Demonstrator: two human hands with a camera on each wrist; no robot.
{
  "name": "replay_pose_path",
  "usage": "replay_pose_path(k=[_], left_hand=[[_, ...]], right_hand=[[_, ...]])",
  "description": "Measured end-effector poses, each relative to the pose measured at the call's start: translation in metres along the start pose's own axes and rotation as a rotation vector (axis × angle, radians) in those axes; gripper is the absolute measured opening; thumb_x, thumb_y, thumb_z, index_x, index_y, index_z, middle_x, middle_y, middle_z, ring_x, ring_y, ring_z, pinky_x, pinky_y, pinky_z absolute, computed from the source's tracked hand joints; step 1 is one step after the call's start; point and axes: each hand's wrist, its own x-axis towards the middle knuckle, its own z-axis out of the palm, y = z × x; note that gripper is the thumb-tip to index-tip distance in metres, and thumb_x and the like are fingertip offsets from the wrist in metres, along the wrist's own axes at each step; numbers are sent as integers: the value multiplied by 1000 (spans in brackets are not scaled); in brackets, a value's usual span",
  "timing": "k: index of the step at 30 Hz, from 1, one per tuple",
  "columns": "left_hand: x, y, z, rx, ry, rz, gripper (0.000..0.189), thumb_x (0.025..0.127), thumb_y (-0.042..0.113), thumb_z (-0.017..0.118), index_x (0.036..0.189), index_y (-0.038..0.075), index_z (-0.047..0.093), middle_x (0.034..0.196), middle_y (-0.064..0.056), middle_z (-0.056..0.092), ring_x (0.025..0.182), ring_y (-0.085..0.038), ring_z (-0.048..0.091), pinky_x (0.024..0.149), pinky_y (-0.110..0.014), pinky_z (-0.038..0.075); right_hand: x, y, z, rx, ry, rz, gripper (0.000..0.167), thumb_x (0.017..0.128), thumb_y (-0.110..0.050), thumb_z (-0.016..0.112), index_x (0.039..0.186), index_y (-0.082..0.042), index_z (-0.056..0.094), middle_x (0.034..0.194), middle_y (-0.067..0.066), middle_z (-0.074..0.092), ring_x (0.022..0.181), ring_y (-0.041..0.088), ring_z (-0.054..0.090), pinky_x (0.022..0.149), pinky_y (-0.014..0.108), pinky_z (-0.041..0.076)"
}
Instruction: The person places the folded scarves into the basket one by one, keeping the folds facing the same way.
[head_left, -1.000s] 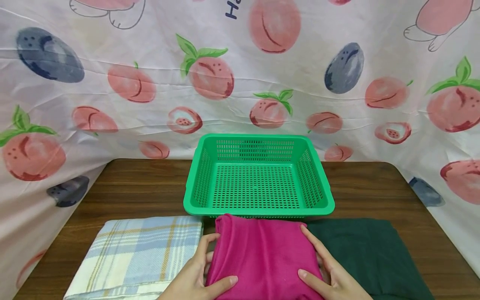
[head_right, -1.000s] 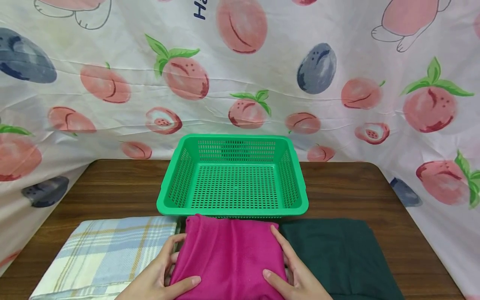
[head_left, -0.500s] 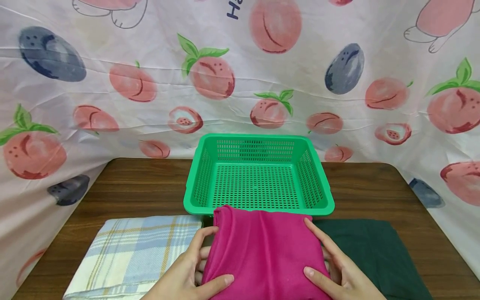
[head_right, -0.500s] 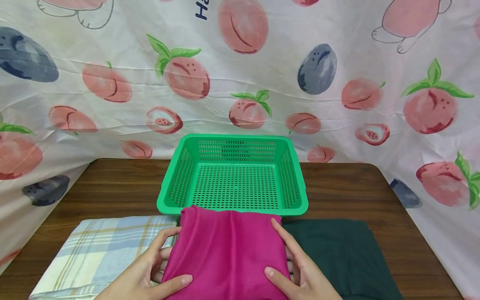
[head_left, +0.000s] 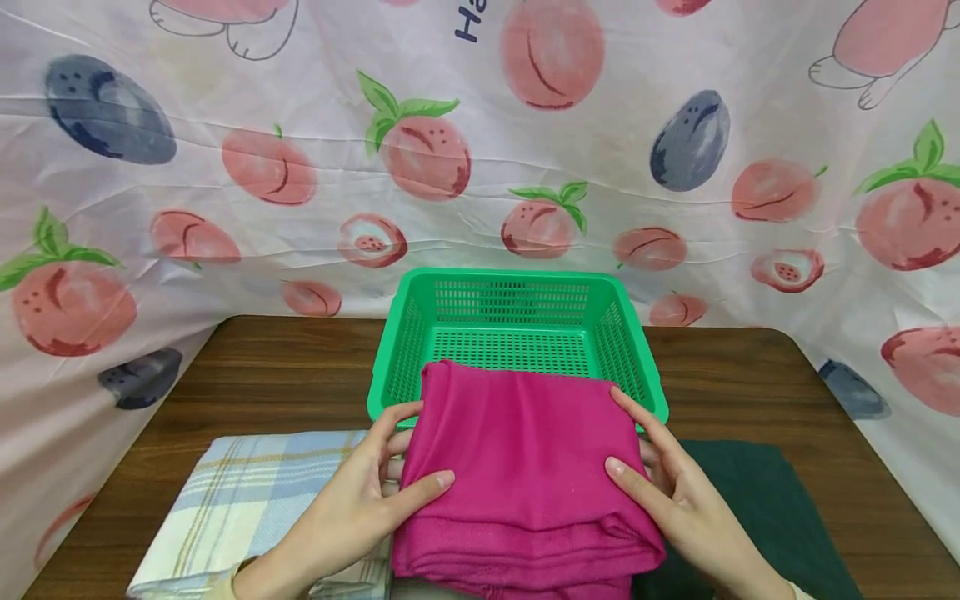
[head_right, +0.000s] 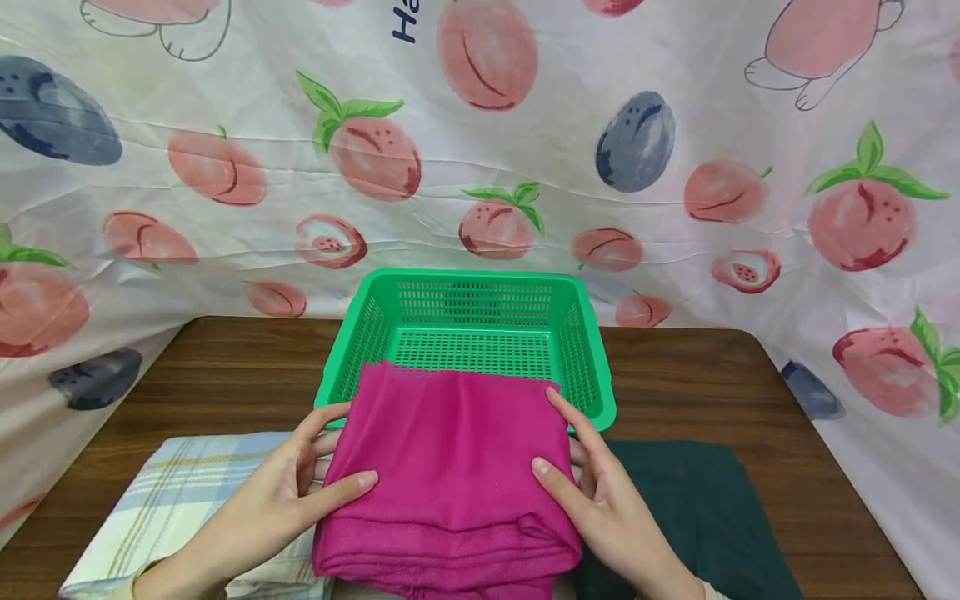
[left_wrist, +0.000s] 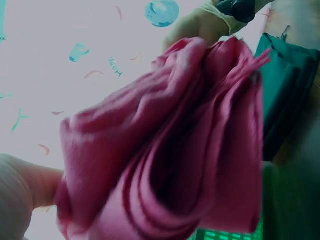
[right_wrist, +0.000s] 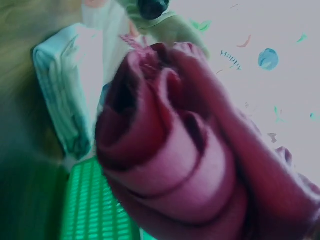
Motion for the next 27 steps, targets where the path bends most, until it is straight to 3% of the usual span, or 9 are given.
replay_pose_path(k=[3, 11, 22, 27], left_hand=[[8, 3, -2, -16, 45, -8, 71, 89, 15, 67, 144, 6, 24, 130, -20, 54, 93, -23, 68, 70, -33, 58], [32, 10, -10, 54, 132, -27, 68, 88, 16, 68, 143, 5, 29, 130, -20, 55, 95, -24, 69, 70, -35, 58], [63, 28, -26, 255, 193, -46, 65, 88, 21, 68, 141, 3, 35, 118, -18, 60, 82, -15, 65, 69, -26, 53], [78, 34, -29, 270, 217, -57, 64, 88, 21, 66, 141, 5, 34, 116, -19, 60, 79, -14, 62, 66, -27, 52]], right_hand=[[13, 0, -2, 12, 48, -27, 62, 98, -5, 49, 152, -22, 22, 129, 12, 55, 106, 24, 65, 78, 40, 57], [42, 1, -6, -12, 145, 23, 56, 97, -16, 56, 148, -23, 33, 133, 11, 52, 108, 16, 63, 77, 34, 57], [71, -6, -14, -73, 133, 28, 55, 96, -20, 57, 147, -22, 36, 126, 10, 56, 100, 13, 64, 77, 29, 55], [85, -14, -17, -126, 113, 58, 60, 94, -20, 58, 148, -24, 33, 127, 14, 53, 99, 14, 62, 78, 29, 53]])
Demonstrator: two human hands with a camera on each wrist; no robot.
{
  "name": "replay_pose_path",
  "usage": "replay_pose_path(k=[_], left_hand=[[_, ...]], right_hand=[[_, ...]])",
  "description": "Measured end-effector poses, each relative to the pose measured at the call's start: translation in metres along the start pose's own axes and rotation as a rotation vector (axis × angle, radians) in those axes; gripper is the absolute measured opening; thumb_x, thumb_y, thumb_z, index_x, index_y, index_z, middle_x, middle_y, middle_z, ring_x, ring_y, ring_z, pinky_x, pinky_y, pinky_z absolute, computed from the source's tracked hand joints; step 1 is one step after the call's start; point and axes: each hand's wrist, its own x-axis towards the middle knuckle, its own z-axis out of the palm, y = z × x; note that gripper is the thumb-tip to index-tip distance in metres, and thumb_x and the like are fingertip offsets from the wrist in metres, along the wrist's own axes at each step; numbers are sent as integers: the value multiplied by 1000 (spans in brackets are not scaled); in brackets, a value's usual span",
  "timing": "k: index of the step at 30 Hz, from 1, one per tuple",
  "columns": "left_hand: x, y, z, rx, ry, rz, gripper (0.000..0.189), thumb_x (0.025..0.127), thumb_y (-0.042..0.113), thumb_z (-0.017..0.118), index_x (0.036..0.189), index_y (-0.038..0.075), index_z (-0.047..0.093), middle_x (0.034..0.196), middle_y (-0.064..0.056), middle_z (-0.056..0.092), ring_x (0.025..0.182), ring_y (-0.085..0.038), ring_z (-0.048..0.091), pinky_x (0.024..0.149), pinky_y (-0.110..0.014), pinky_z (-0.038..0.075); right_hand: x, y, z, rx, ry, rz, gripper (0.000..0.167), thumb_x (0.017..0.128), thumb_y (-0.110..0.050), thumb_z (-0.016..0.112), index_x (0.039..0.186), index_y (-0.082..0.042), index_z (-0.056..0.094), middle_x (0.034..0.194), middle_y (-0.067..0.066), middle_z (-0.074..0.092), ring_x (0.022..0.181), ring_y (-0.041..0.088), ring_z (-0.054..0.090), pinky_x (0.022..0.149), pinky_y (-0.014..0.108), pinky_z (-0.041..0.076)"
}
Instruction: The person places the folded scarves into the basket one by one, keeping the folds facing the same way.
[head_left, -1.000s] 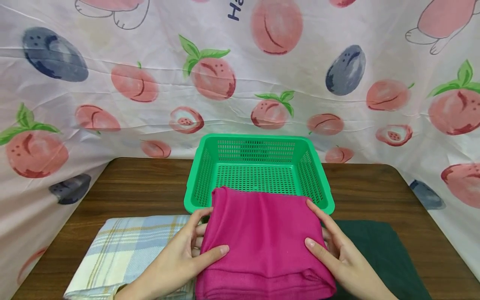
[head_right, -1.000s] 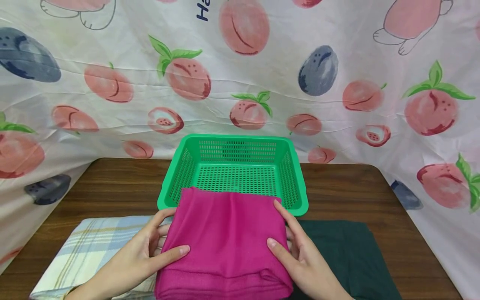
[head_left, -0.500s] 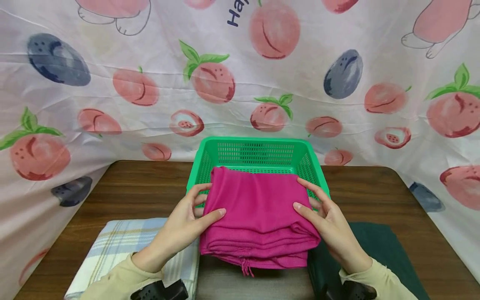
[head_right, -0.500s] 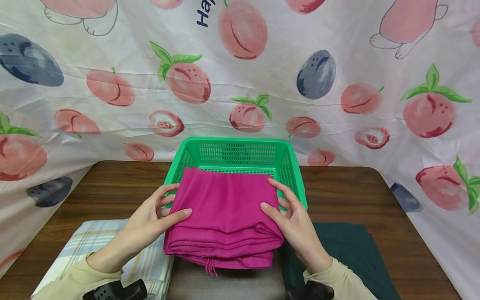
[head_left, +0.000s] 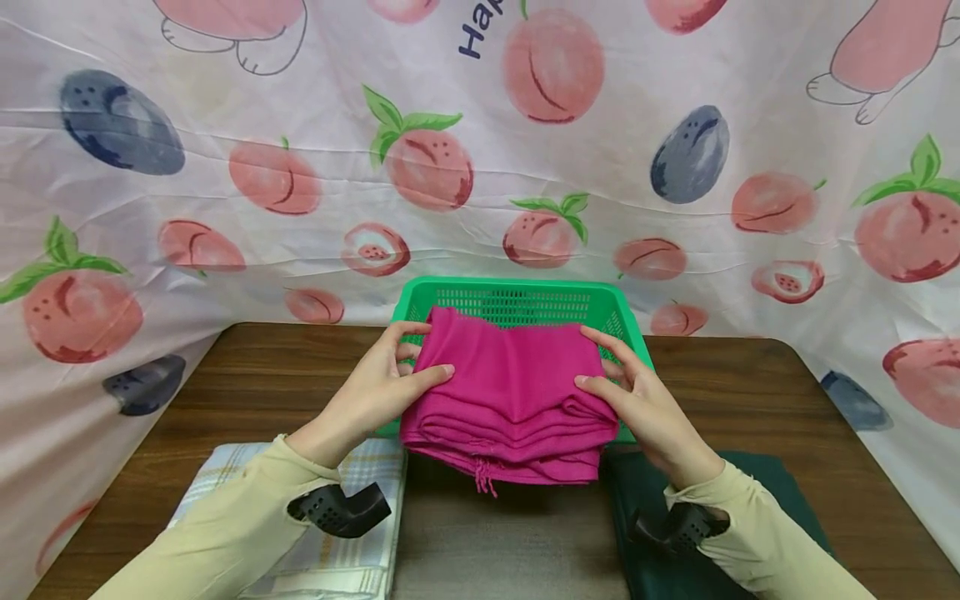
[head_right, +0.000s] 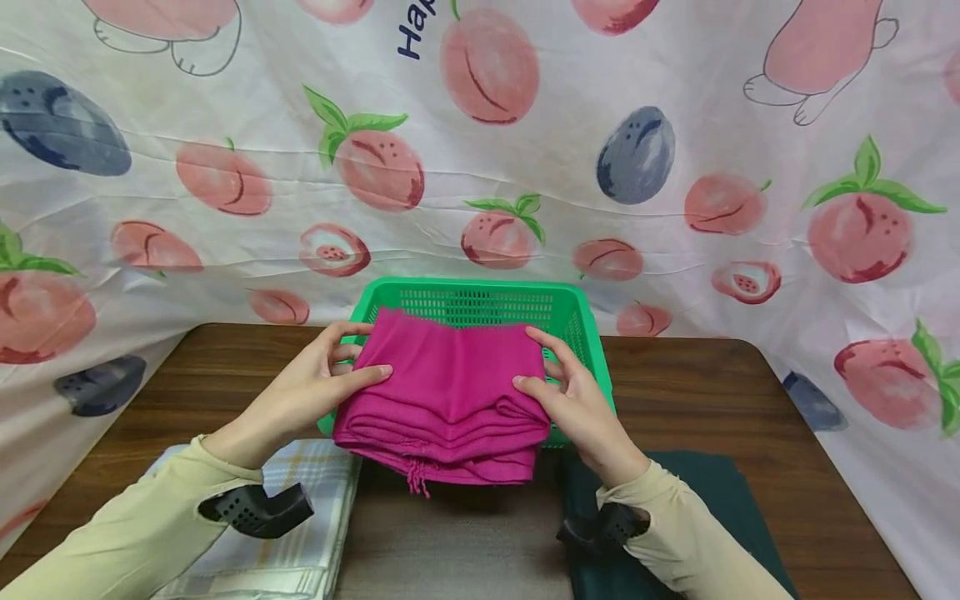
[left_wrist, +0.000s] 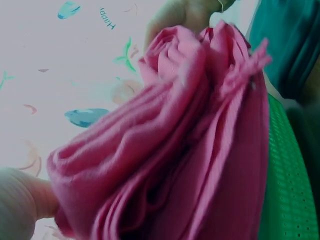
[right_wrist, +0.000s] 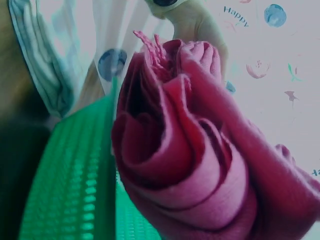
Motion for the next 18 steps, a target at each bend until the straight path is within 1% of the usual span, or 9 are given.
replay_pose_path(k=[4, 7, 9, 12, 14, 16, 18], left_hand=[[10, 6, 1, -33, -3, -30, 65, 89, 22, 64, 143, 6, 30, 125, -19, 55, 85, -17, 62, 69, -25, 52], [17, 9, -1, -47, -5, -46, 64, 90, 21, 62, 144, 6, 30, 129, -18, 52, 90, -19, 61, 71, -24, 51], [22, 11, -2, -50, -2, -56, 62, 90, 20, 60, 143, 6, 31, 129, -18, 51, 93, -21, 60, 71, -23, 50], [28, 11, -2, -50, -9, -76, 60, 91, 19, 58, 143, 6, 31, 132, -17, 49, 98, -23, 58, 72, -23, 49], [32, 11, -1, -42, -16, -86, 60, 91, 17, 57, 143, 6, 30, 133, -17, 47, 100, -24, 57, 74, -24, 48], [35, 11, 0, -39, -31, -89, 61, 90, 16, 56, 144, 6, 29, 135, -16, 45, 101, -24, 57, 76, -25, 48], [40, 10, 1, -34, -45, -84, 62, 89, 14, 56, 144, 6, 29, 135, -16, 45, 101, -25, 56, 78, -27, 48]], right_hand=[[11, -7, 0, -24, -27, 9, 65, 93, -18, 59, 150, -25, 29, 132, 17, 49, 104, 16, 59, 82, 30, 52], [18, -11, -1, -10, -34, 17, 65, 93, -17, 59, 150, -25, 29, 130, 18, 50, 103, 17, 59, 84, 29, 50], [24, -14, -1, 7, -30, 33, 65, 93, -17, 58, 150, -25, 29, 125, 16, 51, 99, 16, 59, 85, 29, 48], [31, -15, -2, 29, -21, 68, 64, 92, -16, 57, 150, -24, 29, 110, 11, 53, 90, 15, 58, 84, 27, 45], [35, -14, -2, 43, -20, 89, 65, 92, -14, 55, 150, -23, 28, 102, 8, 52, 87, 15, 56, 84, 26, 44], [39, -13, -3, 45, -13, 102, 65, 91, -12, 54, 150, -22, 28, 97, 7, 49, 87, 15, 54, 84, 25, 43], [44, -12, -4, 44, -2, 112, 66, 90, -10, 53, 150, -22, 27, 99, 7, 47, 90, 17, 52, 85, 26, 41]])
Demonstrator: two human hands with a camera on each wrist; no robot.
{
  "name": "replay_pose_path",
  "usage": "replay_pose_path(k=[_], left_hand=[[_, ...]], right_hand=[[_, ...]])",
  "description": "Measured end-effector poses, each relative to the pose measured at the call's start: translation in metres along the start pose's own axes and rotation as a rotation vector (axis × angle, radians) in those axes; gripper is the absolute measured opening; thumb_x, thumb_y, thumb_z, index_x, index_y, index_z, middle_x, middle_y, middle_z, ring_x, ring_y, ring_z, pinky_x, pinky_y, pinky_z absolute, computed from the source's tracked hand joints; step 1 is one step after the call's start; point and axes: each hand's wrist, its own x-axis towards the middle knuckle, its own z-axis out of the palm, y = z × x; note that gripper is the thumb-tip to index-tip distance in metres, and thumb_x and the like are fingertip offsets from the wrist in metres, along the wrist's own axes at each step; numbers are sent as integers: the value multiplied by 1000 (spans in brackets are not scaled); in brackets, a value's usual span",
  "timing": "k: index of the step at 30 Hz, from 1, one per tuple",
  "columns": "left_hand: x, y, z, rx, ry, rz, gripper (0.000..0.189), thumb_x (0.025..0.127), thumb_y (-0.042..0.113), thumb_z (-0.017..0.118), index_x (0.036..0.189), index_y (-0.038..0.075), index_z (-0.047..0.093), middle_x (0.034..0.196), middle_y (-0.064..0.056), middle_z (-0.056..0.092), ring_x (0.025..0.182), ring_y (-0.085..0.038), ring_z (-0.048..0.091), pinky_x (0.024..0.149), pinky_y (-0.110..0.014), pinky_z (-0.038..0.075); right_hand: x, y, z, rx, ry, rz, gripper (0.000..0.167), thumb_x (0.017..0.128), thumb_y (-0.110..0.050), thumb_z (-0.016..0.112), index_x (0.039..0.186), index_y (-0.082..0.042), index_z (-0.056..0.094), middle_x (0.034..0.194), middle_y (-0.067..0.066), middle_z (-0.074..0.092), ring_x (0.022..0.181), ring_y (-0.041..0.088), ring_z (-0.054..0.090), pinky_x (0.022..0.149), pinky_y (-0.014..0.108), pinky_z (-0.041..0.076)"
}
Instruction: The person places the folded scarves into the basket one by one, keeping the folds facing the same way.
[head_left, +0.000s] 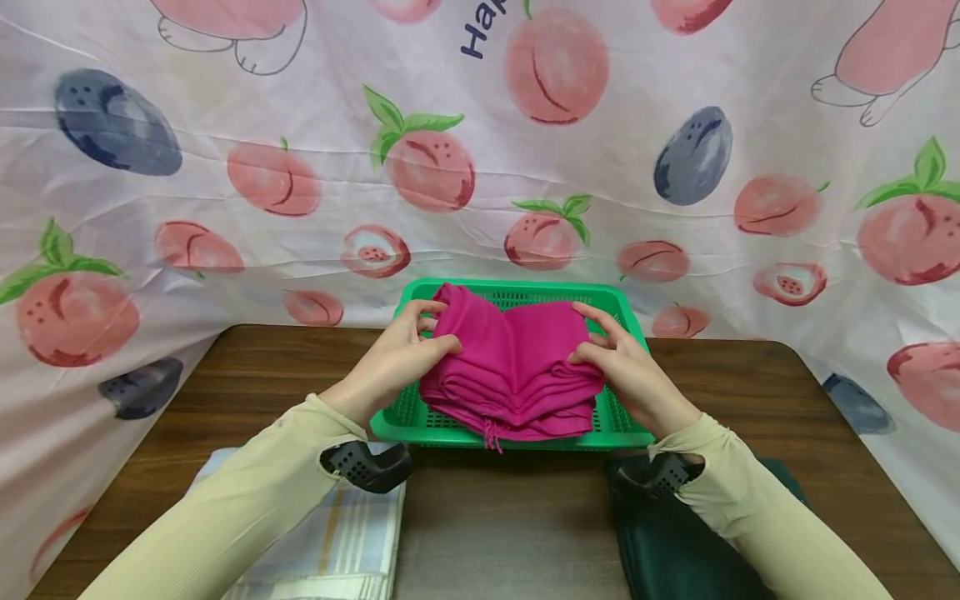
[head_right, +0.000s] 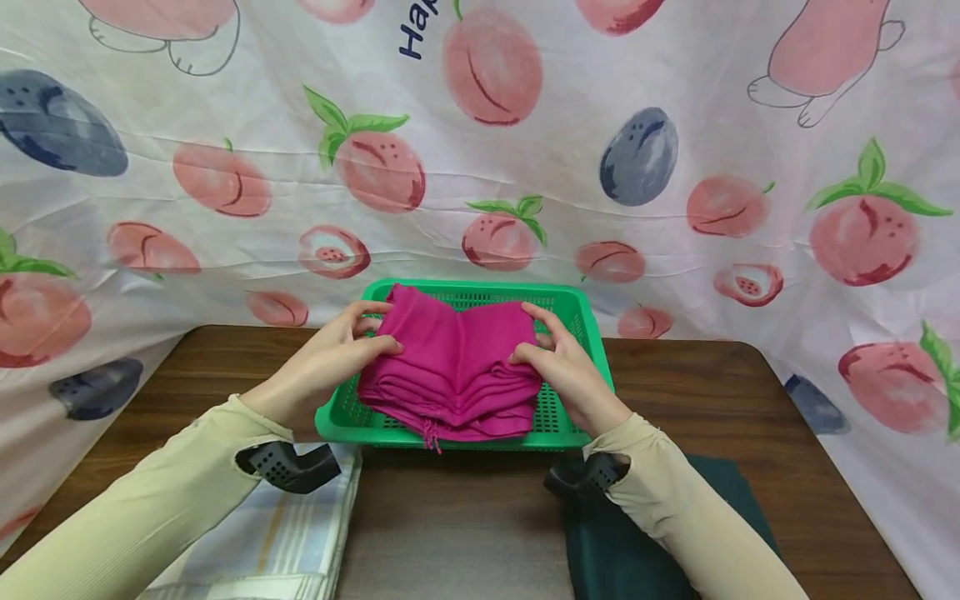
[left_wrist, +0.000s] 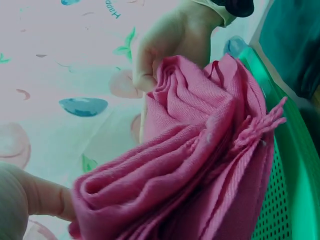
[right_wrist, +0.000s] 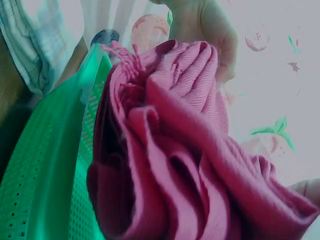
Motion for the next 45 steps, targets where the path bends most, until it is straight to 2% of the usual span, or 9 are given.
replay_pose_path(k=[9, 13, 18, 23, 28, 35, 39, 42, 45], left_hand=[[23, -8, 7, 87, -26, -37, 68, 87, 5, 53, 148, 6, 23, 140, -18, 38, 116, -30, 48, 87, -35, 46], [31, -13, 11, 95, -27, -50, 73, 85, -1, 51, 151, 8, 20, 141, -19, 37, 118, -30, 45, 83, -34, 43], [36, -19, 17, 130, -35, -61, 76, 82, -8, 42, 152, 9, 18, 148, -20, 33, 122, -29, 41, 76, -33, 38], [39, -28, 24, 200, -48, -60, 77, 78, -10, 36, 151, 7, 19, 146, -22, 37, 114, -29, 44, 77, -33, 38], [42, -37, 29, 224, -56, -52, 78, 76, -11, 36, 151, 8, 23, 148, -21, 36, 124, -31, 43, 85, -34, 40], [45, -49, 34, 221, -136, -120, 75, 75, -14, 38, 147, 7, 37, 146, -20, 39, 112, -29, 40, 67, -28, 36], [44, -53, 35, 223, -157, -163, 69, 81, -8, 46, 148, 4, 33, 150, -21, 34, 125, -30, 39, 90, -35, 43], [43, -54, 35, 225, -169, -198, 65, 88, 2, 51, 149, 2, 30, 154, -20, 28, 139, -34, 29, 109, -46, 35], [43, -55, 35, 227, -173, -224, 63, 93, 11, 52, 150, 2, 28, 155, -19, 24, 143, -37, 22, 113, -50, 29]], right_hand=[[22, 11, -1, -33, 10, 42, 74, 88, -4, 56, 152, -22, 25, 121, 17, 41, 105, 22, 45, 86, 29, 39], [28, 16, -3, -66, -7, 58, 71, 87, -2, 58, 150, -21, 31, 133, 18, 35, 114, 24, 38, 81, 28, 41], [34, 19, -5, -141, -48, 81, 61, 89, -1, 56, 147, -13, 39, 99, 9, 47, 75, 15, 45, 71, 26, 41], [41, 23, -4, -168, -90, 143, 58, 88, 2, 55, 144, -7, 42, 83, 2, 48, 64, 11, 43, 66, 25, 40], [45, 29, -4, -193, -100, 185, 58, 88, 3, 53, 144, -5, 41, 104, 8, 51, 72, 12, 45, 67, 25, 41], [45, 39, -4, -258, -142, 198, 59, 89, 2, 52, 146, 0, 36, 145, 22, 33, 92, 18, 45, 71, 25, 41], [43, 43, -7, -279, -178, 200, 59, 92, 0, 50, 148, 3, 30, 148, 26, 29, 101, 21, 46, 75, 25, 43], [42, 46, -9, -282, -197, 206, 59, 94, -1, 49, 148, 4, 27, 149, 27, 29, 107, 23, 47, 80, 25, 45], [42, 48, -9, -279, -214, 223, 59, 95, -3, 48, 149, 5, 24, 150, 28, 26, 118, 28, 45, 89, 31, 47]])
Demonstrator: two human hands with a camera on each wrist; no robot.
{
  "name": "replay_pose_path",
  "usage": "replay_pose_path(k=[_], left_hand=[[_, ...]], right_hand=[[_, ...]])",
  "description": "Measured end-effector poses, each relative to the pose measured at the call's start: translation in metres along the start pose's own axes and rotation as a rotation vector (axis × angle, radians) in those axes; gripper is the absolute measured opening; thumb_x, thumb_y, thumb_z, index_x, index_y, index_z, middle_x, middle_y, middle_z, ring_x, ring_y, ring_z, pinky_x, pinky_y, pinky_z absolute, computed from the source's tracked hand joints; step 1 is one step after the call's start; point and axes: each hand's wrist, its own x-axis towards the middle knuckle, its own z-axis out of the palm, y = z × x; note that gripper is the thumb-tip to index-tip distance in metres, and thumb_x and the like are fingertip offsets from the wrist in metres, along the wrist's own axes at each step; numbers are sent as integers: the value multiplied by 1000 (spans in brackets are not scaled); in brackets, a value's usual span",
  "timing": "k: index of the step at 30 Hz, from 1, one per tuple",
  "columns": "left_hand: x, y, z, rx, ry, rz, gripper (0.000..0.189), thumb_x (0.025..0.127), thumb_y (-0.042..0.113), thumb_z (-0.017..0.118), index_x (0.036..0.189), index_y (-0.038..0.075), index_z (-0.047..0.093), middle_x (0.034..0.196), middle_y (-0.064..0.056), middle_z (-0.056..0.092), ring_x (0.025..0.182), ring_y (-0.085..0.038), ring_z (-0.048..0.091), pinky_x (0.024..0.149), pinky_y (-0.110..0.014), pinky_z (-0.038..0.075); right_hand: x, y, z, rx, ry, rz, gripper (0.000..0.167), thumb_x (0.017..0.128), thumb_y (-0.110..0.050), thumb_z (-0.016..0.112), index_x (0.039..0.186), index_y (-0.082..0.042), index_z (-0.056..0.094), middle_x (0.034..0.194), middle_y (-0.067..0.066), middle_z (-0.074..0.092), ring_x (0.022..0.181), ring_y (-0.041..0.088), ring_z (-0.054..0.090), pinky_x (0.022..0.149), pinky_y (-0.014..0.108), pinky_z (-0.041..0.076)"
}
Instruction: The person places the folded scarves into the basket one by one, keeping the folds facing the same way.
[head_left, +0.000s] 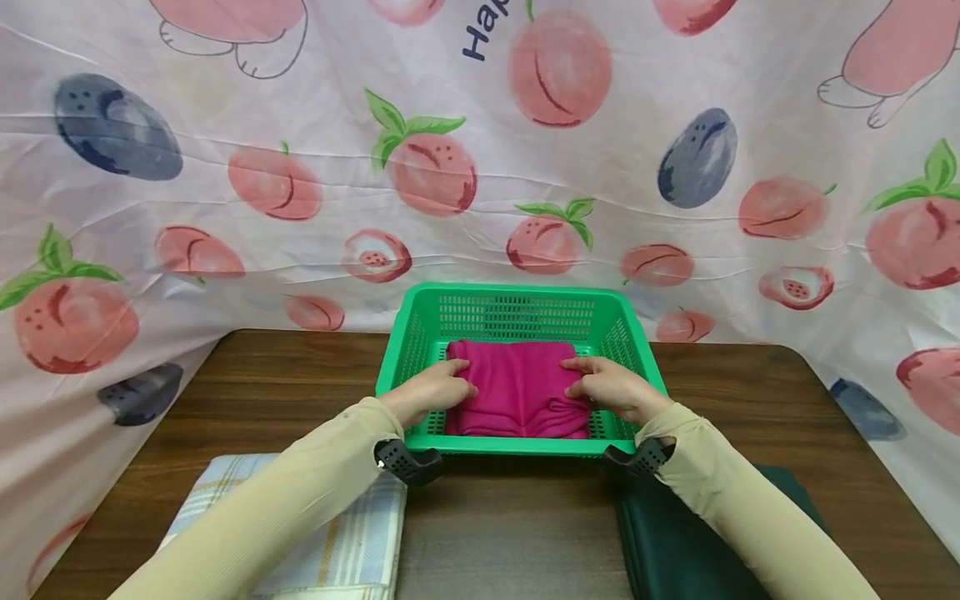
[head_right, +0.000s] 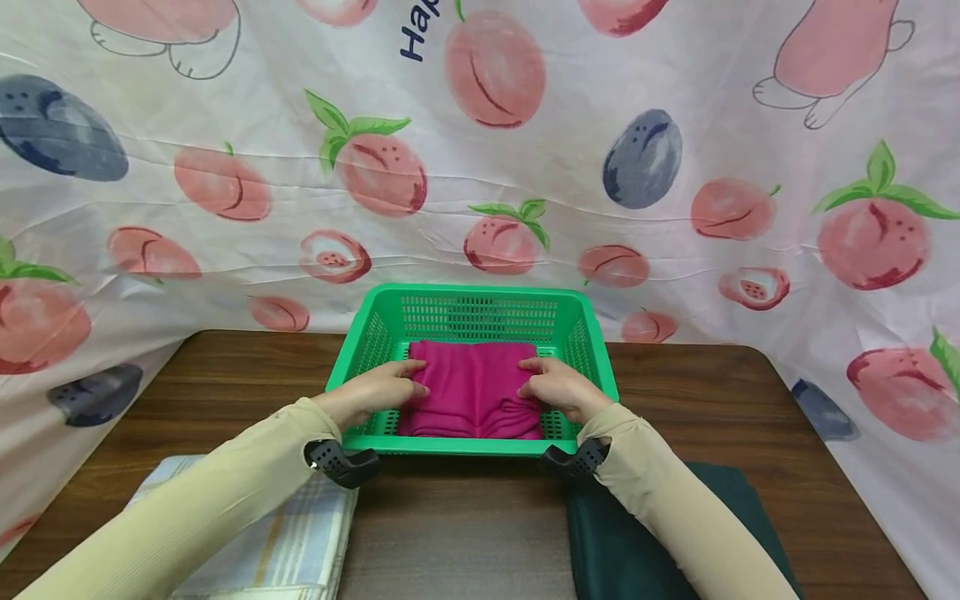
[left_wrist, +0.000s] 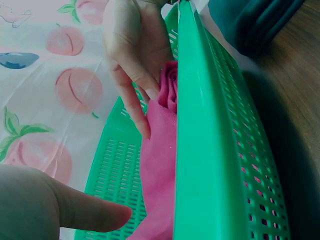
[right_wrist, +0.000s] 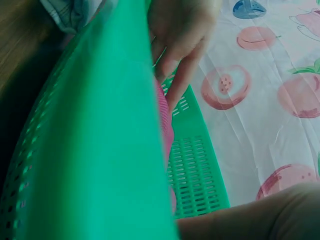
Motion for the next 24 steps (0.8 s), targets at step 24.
replay_pose_path(k=[24], left_hand=[[-28, -11, -3, 5, 95, 53, 58, 101, 32, 40, 148, -2, 29, 151, -22, 33, 140, -40, 29, 112, -53, 27]], right_hand=[[-26, 12, 4, -63, 36, -27, 58, 98, -15, 50, 145, 9, 29, 151, 28, 28, 138, 41, 32, 109, 51, 34]])
